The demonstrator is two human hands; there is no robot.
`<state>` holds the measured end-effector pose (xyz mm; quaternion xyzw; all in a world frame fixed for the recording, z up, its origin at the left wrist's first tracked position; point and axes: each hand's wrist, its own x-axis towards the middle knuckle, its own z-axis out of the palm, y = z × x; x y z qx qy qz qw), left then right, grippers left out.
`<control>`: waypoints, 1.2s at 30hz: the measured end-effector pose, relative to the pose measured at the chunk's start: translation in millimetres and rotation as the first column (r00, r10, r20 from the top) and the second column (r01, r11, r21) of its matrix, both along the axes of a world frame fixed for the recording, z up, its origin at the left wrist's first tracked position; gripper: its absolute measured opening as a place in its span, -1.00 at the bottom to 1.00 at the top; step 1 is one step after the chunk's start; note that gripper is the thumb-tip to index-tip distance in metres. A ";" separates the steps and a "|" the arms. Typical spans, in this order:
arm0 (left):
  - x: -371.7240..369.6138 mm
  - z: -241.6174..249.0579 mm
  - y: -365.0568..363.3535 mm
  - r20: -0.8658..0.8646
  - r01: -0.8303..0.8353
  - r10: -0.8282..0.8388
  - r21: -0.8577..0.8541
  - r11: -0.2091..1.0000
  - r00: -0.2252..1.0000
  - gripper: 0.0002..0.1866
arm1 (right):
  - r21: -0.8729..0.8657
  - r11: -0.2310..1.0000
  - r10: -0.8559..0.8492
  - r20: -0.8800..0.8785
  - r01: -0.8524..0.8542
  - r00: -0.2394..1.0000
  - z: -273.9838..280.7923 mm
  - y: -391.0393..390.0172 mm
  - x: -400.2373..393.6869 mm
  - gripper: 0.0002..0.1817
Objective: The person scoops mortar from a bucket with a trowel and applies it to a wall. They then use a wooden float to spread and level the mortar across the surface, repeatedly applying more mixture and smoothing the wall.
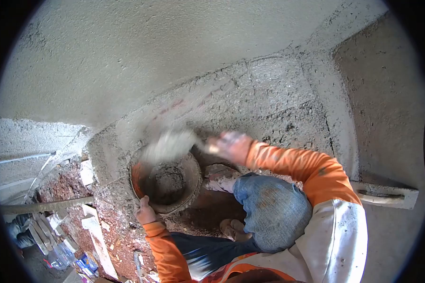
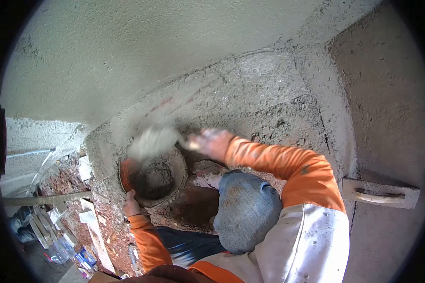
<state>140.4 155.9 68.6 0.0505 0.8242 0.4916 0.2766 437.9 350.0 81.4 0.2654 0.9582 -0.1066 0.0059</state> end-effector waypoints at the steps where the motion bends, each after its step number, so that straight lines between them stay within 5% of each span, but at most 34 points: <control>1: -0.5 -3.1 2.0 0.002 0.005 -0.005 0.002 1.000 1.000 -0.78 | -0.159 0.987 0.004 -0.017 -0.007 1.000 -6.9 -6.4 -7.4 -0.59; 2: -2.9 -7.4 2.0 0.067 -0.037 0.037 0.007 0.999 0.997 -0.78 | -0.161 0.987 -0.001 -0.016 -0.002 1.000 -12.6 -4.6 -8.6 -0.59; 4: -5.5 -1.9 -2.8 0.121 -0.070 0.070 -0.003 0.998 0.990 -0.79 | -0.504 0.849 -0.178 0.006 0.157 0.984 -18.5 7.8 -10.7 -0.59; 6: -3.8 11.0 -3.1 -0.060 0.005 -0.020 -0.247 0.969 0.998 -0.76 | -0.659 0.658 -0.259 0.257 0.365 0.931 -57.5 64.2 12.0 -0.54; 7: -8.2 6.8 -8.3 -0.062 0.017 -0.034 -0.247 0.969 0.998 -0.76 | -0.628 0.510 -0.316 0.499 0.588 0.807 -24.2 82.6 15.2 -0.51; 9: -14.9 -6.3 -24.6 0.012 -0.029 0.029 -0.031 0.999 1.000 -0.71 | -0.628 0.564 -0.397 0.364 0.536 0.843 -62.5 137.0 75.1 -0.41; 10: -14.1 4.4 -24.8 0.023 0.022 -0.017 -0.205 0.979 1.000 -0.71 | -0.600 0.271 -0.636 0.476 0.753 0.608 -49.8 147.3 88.3 -0.41; 12: -14.3 3.8 -25.9 -0.070 0.054 -0.070 -0.202 0.978 0.995 -0.75 | -0.249 0.726 -0.529 0.393 0.641 0.752 -65.9 182.4 142.4 -0.33; 16: -8.5 4.6 -25.6 -0.137 0.075 -0.091 -0.118 0.990 0.986 -0.87 | -0.148 0.674 -0.564 0.531 0.724 0.632 -53.0 196.3 145.0 -0.29; 19: 5.6 18.1 -14.8 -0.088 0.073 -0.077 -0.046 0.996 0.993 -0.90 | -0.040 0.474 -0.780 0.445 0.880 0.440 -63.9 146.3 131.7 -0.31; 23: 12.9 32.8 6.8 0.059 0.034 -0.034 -0.008 0.999 0.998 -0.94 | -0.241 0.487 -0.755 0.367 0.839 0.544 -10.1 77.4 98.4 -0.46; 25: 15.1 32.0 15.2 0.112 0.037 -0.048 0.091 0.995 0.993 -0.92 | 0.202 0.872 -0.457 0.006 0.446 0.890 -14.2 40.0 82.9 -0.59; 26: 13.4 28.2 22.6 0.088 0.028 -0.034 0.067 0.997 0.996 -0.88 | -0.233 0.795 -0.505 0.259 0.561 0.823 27.8 33.7 55.6 -0.61; 28: 17.1 28.5 39.0 0.061 0.033 -0.036 0.049 0.998 0.997 -0.83 | -0.141 0.904 -0.403 0.023 0.402 0.915 3.9 -0.4 39.8 -0.68; 29: 23.0 31.6 50.4 0.087 0.058 -0.062 0.048 0.997 0.994 -0.77 | -0.295 0.883 -0.357 0.083 0.365 0.930 5.3 -3.8 31.6 -0.65; 31: 28.6 33.6 61.6 0.100 0.103 -0.105 0.027 0.994 0.989 -0.72 | -0.338 0.851 -0.377 0.142 0.403 0.915 3.4 0.2 40.9 -0.59; 33: 36.2 22.8 71.1 -0.175 0.165 -0.192 -0.158 0.974 0.966 -0.65 | -0.486 0.247 -0.763 0.436 0.838 0.478 18.4 18.6 57.5 -0.71; 35: 37.9 12.0 70.7 -0.211 0.124 -0.155 -0.150 0.981 0.965 -0.61 | -0.614 -0.206 -0.948 0.318 0.762 0.000 -8.0 28.1 104.0 -0.71; 36: 27.6 -2.4 63.9 -0.218 0.173 -0.210 -0.176 0.969 0.953 -0.60 | -0.747 -0.364 -0.929 0.252 0.557 -0.270 -23.5 36.0 127.0 -0.70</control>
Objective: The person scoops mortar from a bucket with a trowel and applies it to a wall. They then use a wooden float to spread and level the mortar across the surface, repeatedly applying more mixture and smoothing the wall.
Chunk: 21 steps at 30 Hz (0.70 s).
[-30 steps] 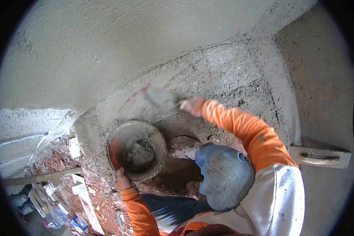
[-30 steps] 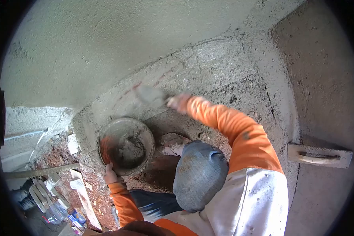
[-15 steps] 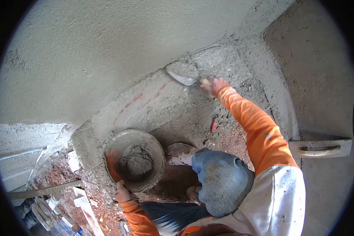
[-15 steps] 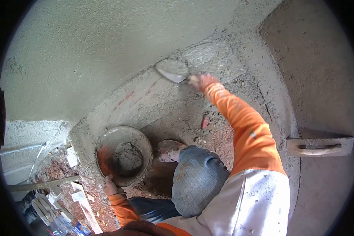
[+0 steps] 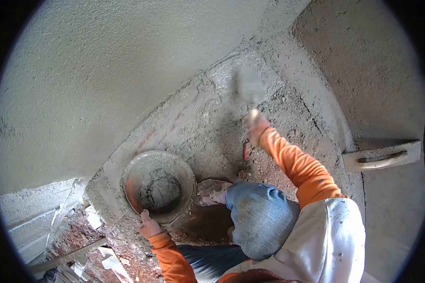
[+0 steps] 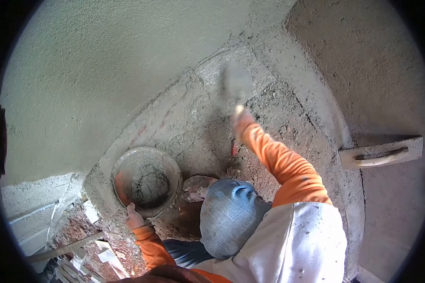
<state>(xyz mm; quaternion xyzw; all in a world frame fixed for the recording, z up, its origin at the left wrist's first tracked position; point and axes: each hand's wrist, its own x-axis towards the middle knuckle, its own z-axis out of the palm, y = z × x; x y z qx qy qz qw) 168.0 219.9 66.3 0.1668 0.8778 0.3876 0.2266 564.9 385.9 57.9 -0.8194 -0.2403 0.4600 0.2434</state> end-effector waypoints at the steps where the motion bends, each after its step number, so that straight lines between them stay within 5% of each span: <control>1: -6.8 -7.0 -4.6 -0.016 0.050 -0.050 -0.022 0.999 0.999 -0.59 | 0.043 0.956 -0.282 -0.138 0.291 0.949 -9.2 8.3 18.3 -0.69; 2: -7.3 -6.2 -3.1 -0.017 0.049 -0.049 -0.020 0.999 0.999 -0.59 | 0.044 0.956 -0.281 -0.139 0.289 0.950 -10.3 20.8 23.7 -0.69; 4: -5.0 -2.7 2.3 0.111 -0.036 0.033 0.027 0.999 0.993 -0.59 | -0.170 0.826 -0.563 -0.271 0.537 0.781 -19.3 51.2 39.7 -0.73; 6: -3.0 10.5 13.4 0.093 -0.027 0.029 -0.017 0.999 0.995 -0.59 | 0.306 0.884 -0.185 -0.467 0.354 0.865 -132.0 83.6 56.9 -0.74; 9: 2.3 18.0 20.6 0.141 -0.064 0.063 0.003 0.998 0.988 -0.61 | 0.025 0.968 0.249 0.073 -0.251 0.966 -67.1 159.6 1.8 -0.53; 10: 4.3 18.0 24.6 0.214 -0.115 0.096 0.075 0.991 0.972 -0.62 | -0.141 0.822 0.561 0.376 -0.552 0.738 -59.5 165.6 -4.1 -0.47; 11: 2.4 15.3 24.3 0.209 -0.108 0.090 0.077 0.991 0.974 -0.62 | -0.381 0.632 0.721 0.609 -0.675 0.331 -51.4 171.6 -10.2 -0.40; 12: -2.4 10.8 18.9 0.181 -0.074 0.058 0.084 0.994 0.982 -0.64 | -0.068 0.900 0.420 0.406 -0.431 0.812 -63.2 167.2 -12.8 -0.49; 13: -3.2 10.7 20.9 0.156 -0.046 0.030 0.104 0.993 0.987 -0.65 | 0.122 0.993 -0.001 0.028 -0.003 1.000 -69.0 169.5 -17.2 -0.57; 14: -3.4 11.9 22.6 0.152 -0.052 0.035 0.112 0.992 0.988 -0.65 | 0.111 0.884 -0.380 -0.397 0.455 0.835 -75.3 173.3 -20.8 -0.63; 17: -2.2 20.7 20.5 0.114 -0.047 0.048 -0.010 0.999 0.992 -0.67 | 0.173 0.890 -0.276 -0.531 0.422 0.801 -78.7 135.3 0.1 -0.63; 19: -10.2 7.6 20.0 0.046 -0.004 0.004 0.004 1.000 0.999 -0.63 | 0.274 0.932 -0.169 -0.250 0.237 0.953 -30.6 90.7 -19.6 -0.64; 20: -9.6 8.9 20.5 0.048 -0.006 0.006 0.003 1.000 0.999 -0.63 | 0.482 0.874 0.049 0.047 -0.065 0.998 -66.4 69.6 -18.5 -0.66; 21: -7.6 11.4 23.8 -0.025 0.016 -0.019 -0.111 0.994 0.999 -0.58 | 0.459 0.870 0.143 0.116 -0.181 0.983 -57.0 45.9 -29.1 -0.67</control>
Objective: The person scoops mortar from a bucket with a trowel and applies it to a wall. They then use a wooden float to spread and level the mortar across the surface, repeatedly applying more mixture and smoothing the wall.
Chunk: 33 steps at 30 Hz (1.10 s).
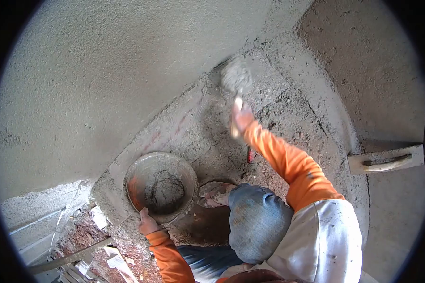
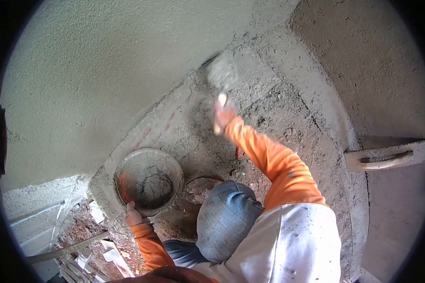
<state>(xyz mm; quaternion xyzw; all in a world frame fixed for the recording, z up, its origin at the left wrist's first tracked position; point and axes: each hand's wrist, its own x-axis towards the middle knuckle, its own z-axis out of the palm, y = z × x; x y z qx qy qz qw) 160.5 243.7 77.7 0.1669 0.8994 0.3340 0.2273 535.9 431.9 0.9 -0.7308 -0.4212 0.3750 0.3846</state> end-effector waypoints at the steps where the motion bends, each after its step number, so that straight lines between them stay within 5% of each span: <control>1: 1.7 2.0 2.5 -0.073 0.023 -0.031 -0.114 0.993 0.997 -0.53 | -0.012 0.996 0.092 0.071 -0.091 0.993 11.0 -23.7 -11.1 -0.69; 2: 3.3 1.6 3.2 -0.074 0.020 -0.029 -0.113 0.993 0.997 -0.53 | -0.231 0.970 0.056 -0.094 -0.077 0.994 69.6 -50.5 -35.9 -0.69; 4: 5.9 -1.3 5.4 -0.019 -0.029 0.027 -0.106 0.994 0.999 -0.45 | 0.055 0.883 0.454 0.147 -0.465 0.879 47.8 -97.2 -46.8 -0.63; 7: 8.5 -0.8 8.4 0.010 0.015 -0.014 -0.082 0.997 1.000 -0.42 | -0.096 0.523 0.793 0.419 -0.847 0.442 55.2 -114.5 -48.7 -0.60; 8: 0.8 -6.5 4.5 -0.003 0.014 -0.015 -0.089 0.996 1.000 -0.42 | -0.088 0.523 0.795 0.408 -0.848 0.448 58.7 -115.9 -46.0 -0.60; 10: -12.1 -19.1 0.3 -0.136 0.119 -0.135 -0.124 0.985 0.981 -0.44 | -0.230 0.815 0.575 0.213 -0.532 0.789 62.1 -106.2 -34.2 -0.63; 12: -16.6 -19.3 -5.9 -0.055 0.086 -0.089 -0.052 0.995 0.995 -0.45 | -0.225 0.974 -0.020 -0.065 0.005 0.998 56.0 -81.4 -21.2 -0.69; 14: -32.8 -29.2 -14.4 0.150 -0.106 0.107 -0.010 0.994 0.983 -0.46 | -0.469 0.846 -0.420 -0.294 0.253 0.859 38.8 -44.8 -5.7 -0.73; 16: -39.5 -40.4 -23.7 0.162 -0.097 0.089 0.043 0.994 0.983 -0.48 | -0.447 0.854 -0.486 -0.499 0.267 0.718 -16.2 -10.4 -14.1 -0.74; 18: -38.1 -39.4 -27.5 0.174 -0.077 0.061 0.090 0.993 0.983 -0.49 | -0.390 0.871 -0.483 -0.564 0.299 0.670 -45.7 33.4 -52.1 -0.67; 20: -26.0 -28.9 -25.7 0.065 -0.029 0.029 0.004 1.000 0.998 -0.53 | -0.354 0.901 -0.410 -0.510 0.250 0.756 -46.7 85.1 -86.4 -0.64; 24: -19.1 -22.3 -23.3 -0.040 0.024 -0.027 -0.076 0.997 0.999 -0.56 | -0.365 0.838 -0.527 -0.736 0.406 0.425 -22.2 98.6 -110.5 -0.67; 27: -5.8 -1.2 -11.2 0.075 -0.026 0.022 0.051 0.998 0.997 -0.59 | -0.308 0.923 -0.380 -0.822 0.232 0.423 -5.9 54.8 -87.0 -0.75; 30: 0.5 8.0 -5.9 0.117 -0.034 0.035 -0.005 0.999 0.992 -0.61 | -0.213 0.969 -0.238 -0.643 0.128 0.728 14.3 -8.7 -85.0 -0.69; 33: 1.8 -2.5 -3.7 0.217 -0.140 0.098 0.188 0.972 0.971 -0.59 | -0.081 0.992 0.063 -0.334 -0.095 0.941 34.8 -76.5 -86.8 -0.65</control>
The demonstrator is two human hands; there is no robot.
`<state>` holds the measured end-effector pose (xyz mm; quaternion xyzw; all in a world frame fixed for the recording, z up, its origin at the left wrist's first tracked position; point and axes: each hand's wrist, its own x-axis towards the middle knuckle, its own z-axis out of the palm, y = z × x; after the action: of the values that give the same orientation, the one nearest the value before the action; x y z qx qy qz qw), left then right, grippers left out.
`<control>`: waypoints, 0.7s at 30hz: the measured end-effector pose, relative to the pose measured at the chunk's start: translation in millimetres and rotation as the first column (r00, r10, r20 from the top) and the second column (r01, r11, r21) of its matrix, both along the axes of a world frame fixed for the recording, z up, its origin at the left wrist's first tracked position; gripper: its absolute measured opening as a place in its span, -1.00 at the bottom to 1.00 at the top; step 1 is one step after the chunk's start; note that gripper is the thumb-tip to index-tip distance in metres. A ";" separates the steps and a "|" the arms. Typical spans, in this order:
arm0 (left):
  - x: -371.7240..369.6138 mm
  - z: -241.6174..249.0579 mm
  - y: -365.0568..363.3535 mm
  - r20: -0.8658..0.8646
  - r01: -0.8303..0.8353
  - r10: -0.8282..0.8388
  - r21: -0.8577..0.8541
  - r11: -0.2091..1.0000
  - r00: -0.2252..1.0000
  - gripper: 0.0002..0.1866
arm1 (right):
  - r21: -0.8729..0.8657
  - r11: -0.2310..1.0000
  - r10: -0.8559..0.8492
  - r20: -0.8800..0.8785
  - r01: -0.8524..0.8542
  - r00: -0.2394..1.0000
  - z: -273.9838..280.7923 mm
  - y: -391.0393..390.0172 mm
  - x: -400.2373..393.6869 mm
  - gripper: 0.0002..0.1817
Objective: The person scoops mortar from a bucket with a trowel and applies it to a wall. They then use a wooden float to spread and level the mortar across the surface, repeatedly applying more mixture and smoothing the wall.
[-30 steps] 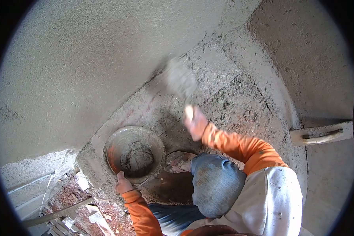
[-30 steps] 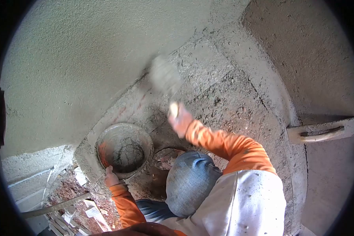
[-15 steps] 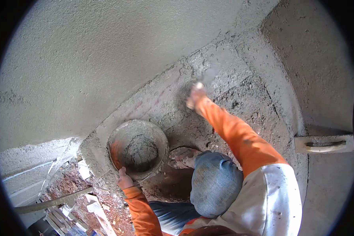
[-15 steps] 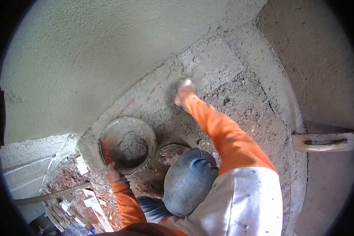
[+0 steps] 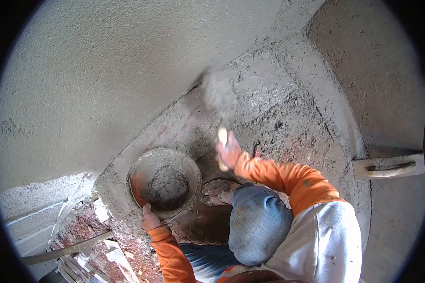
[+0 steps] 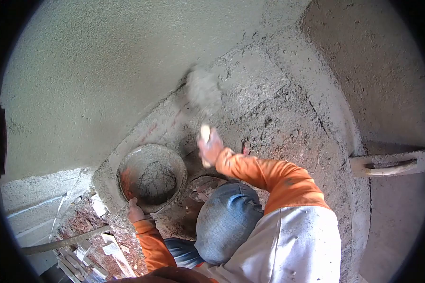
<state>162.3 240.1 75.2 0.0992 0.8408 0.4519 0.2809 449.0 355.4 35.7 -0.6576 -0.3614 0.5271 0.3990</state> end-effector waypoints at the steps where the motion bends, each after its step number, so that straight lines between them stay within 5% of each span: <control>1: 5.5 8.5 5.2 -0.089 0.029 -0.042 -0.143 0.989 0.995 -0.57 | 0.023 0.990 0.130 0.194 -0.137 0.972 -1.0 -17.1 0.4 -0.64; 2: 9.2 15.2 10.0 -0.171 0.043 -0.094 -0.283 0.958 0.981 -0.55 | 0.031 0.965 0.228 0.388 -0.260 0.893 -1.9 -34.4 0.7 -0.63; 3: 10.1 19.0 13.3 -0.172 0.046 -0.097 -0.281 0.959 0.980 -0.55 | 0.037 0.867 0.453 0.359 -0.498 0.816 -5.1 -42.6 14.2 -0.60; 4: 10.7 22.0 16.3 -0.180 0.085 -0.159 -0.364 0.927 0.971 -0.53 | 0.051 0.753 0.546 0.509 -0.656 0.666 -7.0 -43.4 20.8 -0.58; 5: 11.0 23.1 18.1 -0.184 0.118 -0.219 -0.444 0.888 0.958 -0.51 | 0.032 0.610 0.592 0.645 -0.792 0.482 -8.0 -42.8 26.6 -0.57; 6: 7.5 18.1 16.3 -0.188 0.116 -0.219 -0.444 0.889 0.957 -0.51 | 0.036 0.610 0.592 0.644 -0.792 0.485 0.0 -41.0 32.8 -0.57; 8: -6.9 0.3 9.0 -0.223 0.184 -0.267 -0.332 0.925 0.937 -0.51 | -0.235 0.707 0.665 0.541 -0.667 0.515 22.2 -26.3 46.9 -0.60; 10: -14.2 -5.2 0.5 -0.175 0.139 -0.181 -0.226 0.964 0.968 -0.51 | -0.173 0.963 0.270 0.613 -0.207 0.743 11.6 5.2 74.4 -0.62; 12: -23.7 -13.8 -5.6 -0.121 0.100 -0.115 -0.126 0.987 0.986 -0.51 | -0.104 0.990 -0.017 0.600 0.099 0.800 -10.5 68.0 116.2 -0.57; 14: -32.7 -22.8 -13.7 -0.068 0.036 -0.044 -0.114 0.993 0.997 -0.55 | -0.198 0.978 0.093 0.676 0.059 0.731 -47.6 135.8 157.3 -0.52; 15: -31.0 -22.0 -14.9 -0.065 0.026 -0.034 -0.114 0.993 0.997 -0.55 | -0.320 0.940 0.334 0.783 -0.121 0.524 -71.9 169.3 166.5 -0.49; 16: -28.7 -19.7 -15.4 -0.069 0.029 -0.041 -0.171 0.985 0.997 -0.57 | -0.532 0.776 0.579 0.814 -0.339 0.048 -97.5 198.2 162.9 -0.46; 17: -29.5 -16.4 -18.2 -0.077 0.033 -0.052 -0.231 0.972 0.996 -0.59 | -0.680 0.609 0.608 0.731 -0.408 -0.310 -122.5 209.8 147.4 -0.43; 18: -31.8 -15.9 -24.1 -0.082 0.022 -0.043 -0.236 0.972 0.996 -0.59 | -0.839 0.414 0.793 0.523 -0.354 -0.313 -89.5 203.6 112.8 -0.40; 20: -30.6 -22.9 -27.0 -0.216 0.106 -0.173 -0.289 0.951 0.961 -0.62 | -0.801 0.412 0.601 0.597 -0.435 -0.532 -58.2 143.3 63.1 -0.37; 21: -25.1 -18.2 -22.1 -0.219 0.095 -0.161 -0.283 0.954 0.962 -0.62 | -0.428 0.769 0.623 0.671 -0.476 0.403 -100.7 117.3 62.6 -0.41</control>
<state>137.1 218.0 57.0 0.1686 0.9140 0.2985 0.2170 511.6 472.7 -64.9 -0.6922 -0.6472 0.3147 -0.0541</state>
